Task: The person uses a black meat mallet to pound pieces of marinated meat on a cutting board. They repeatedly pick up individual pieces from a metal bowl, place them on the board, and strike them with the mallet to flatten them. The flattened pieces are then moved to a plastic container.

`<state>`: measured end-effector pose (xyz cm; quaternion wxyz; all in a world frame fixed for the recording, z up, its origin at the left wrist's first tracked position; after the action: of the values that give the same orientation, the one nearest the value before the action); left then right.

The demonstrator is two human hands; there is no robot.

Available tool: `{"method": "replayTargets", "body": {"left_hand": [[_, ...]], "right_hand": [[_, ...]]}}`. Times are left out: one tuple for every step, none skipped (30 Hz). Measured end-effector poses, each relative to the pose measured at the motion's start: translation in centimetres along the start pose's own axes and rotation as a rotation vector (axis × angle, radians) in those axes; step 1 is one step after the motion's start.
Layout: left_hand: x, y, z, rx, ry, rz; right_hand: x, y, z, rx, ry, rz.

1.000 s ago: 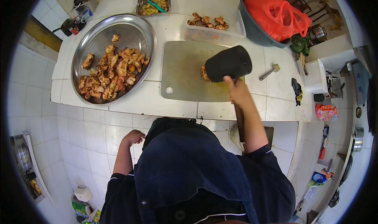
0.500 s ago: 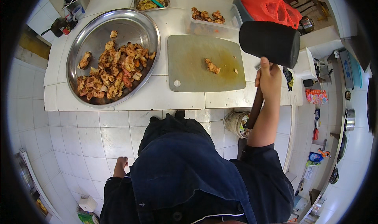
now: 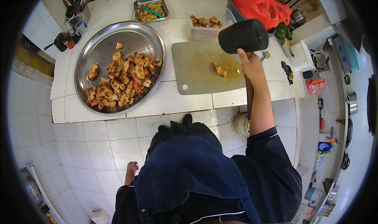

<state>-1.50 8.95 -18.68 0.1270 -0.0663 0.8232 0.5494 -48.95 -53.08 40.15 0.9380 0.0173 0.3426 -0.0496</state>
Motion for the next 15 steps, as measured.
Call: {"method": "replayTargets", "body": {"left_hand": [[-0.6, 0.3, 1.7, 0.087, -0.224, 0.01], [-0.8, 0.9, 2.7, 0.186, -0.457, 0.022], [-0.6, 1.7, 2.0, 0.285, -0.69, 0.045], [0.3, 2.6, 0.4, 0.383, -0.888, 0.066], [0.9, 3.4, 0.0, 0.483, -1.076, 0.124], [0.3, 3.7, -0.8, 0.497, -1.034, 0.003], [0.1, 3.5, -1.5, 0.513, -0.914, 0.002], [-0.8, 3.0, -0.8, 0.559, -0.759, -0.038], [-1.6, 2.8, -1.1, 0.641, -0.589, -0.078], [-1.8, 3.2, -3.4, 0.742, -0.435, -0.106], [-1.9, 2.6, -4.7, 0.636, -0.359, -0.091], [-1.2, 2.5, -5.4, 0.521, -0.28, -0.063], [-0.7, 1.9, -6.8, 0.416, -0.211, -0.027], [-0.4, 1.3, -6.8, 0.305, -0.084, -0.001], [-0.1, 0.6, -6.4, 0.192, 0.047, 0.007]], "right_hand": [[-0.7, 0.5, 0.5, 0.008, -0.011, -0.037], [-1.1, 1.1, 1.3, 0.013, -0.021, -0.072], [-1.9, 1.7, 1.5, 0.019, -0.024, -0.119], [-2.4, 1.4, 0.3, -0.097, 0.009, -0.251], [-1.2, 1.4, -1.5, -0.088, 0.066, -0.281], [0.6, 1.7, -2.9, -0.081, 0.12, -0.308], [2.1, 1.7, -4.6, -0.079, 0.177, -0.332], [4.1, 1.2, -7.6, -0.156, 0.264, -0.266], [6.0, 0.9, -10.6, -0.242, 0.349, -0.206], [7.1, 0.6, -11.1, -0.34, 0.44, -0.163], [7.3, -0.1, -9.0, -0.225, 0.332, -0.02], [6.4, 0.5, -4.3, -0.102, 0.233, 0.133], [5.8, 1.0, -1.4, 0.028, 0.133, 0.27], [5.1, 0.9, -0.4, 0.076, 0.059, 0.267], [4.0, 0.4, 1.1, 0.044, 0.076, 0.201]]}}
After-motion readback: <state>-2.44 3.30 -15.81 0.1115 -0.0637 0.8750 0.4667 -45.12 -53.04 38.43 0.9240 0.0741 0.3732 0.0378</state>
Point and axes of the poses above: each hand's wrist, its own y-axis away from the middle knuckle, its own x-axis out of the palm, z = x × y, the point moved 9 cm from there along -y, towards the middle knuckle, and after that the axes turned 1 degree about -z, right-handed, at the moved point
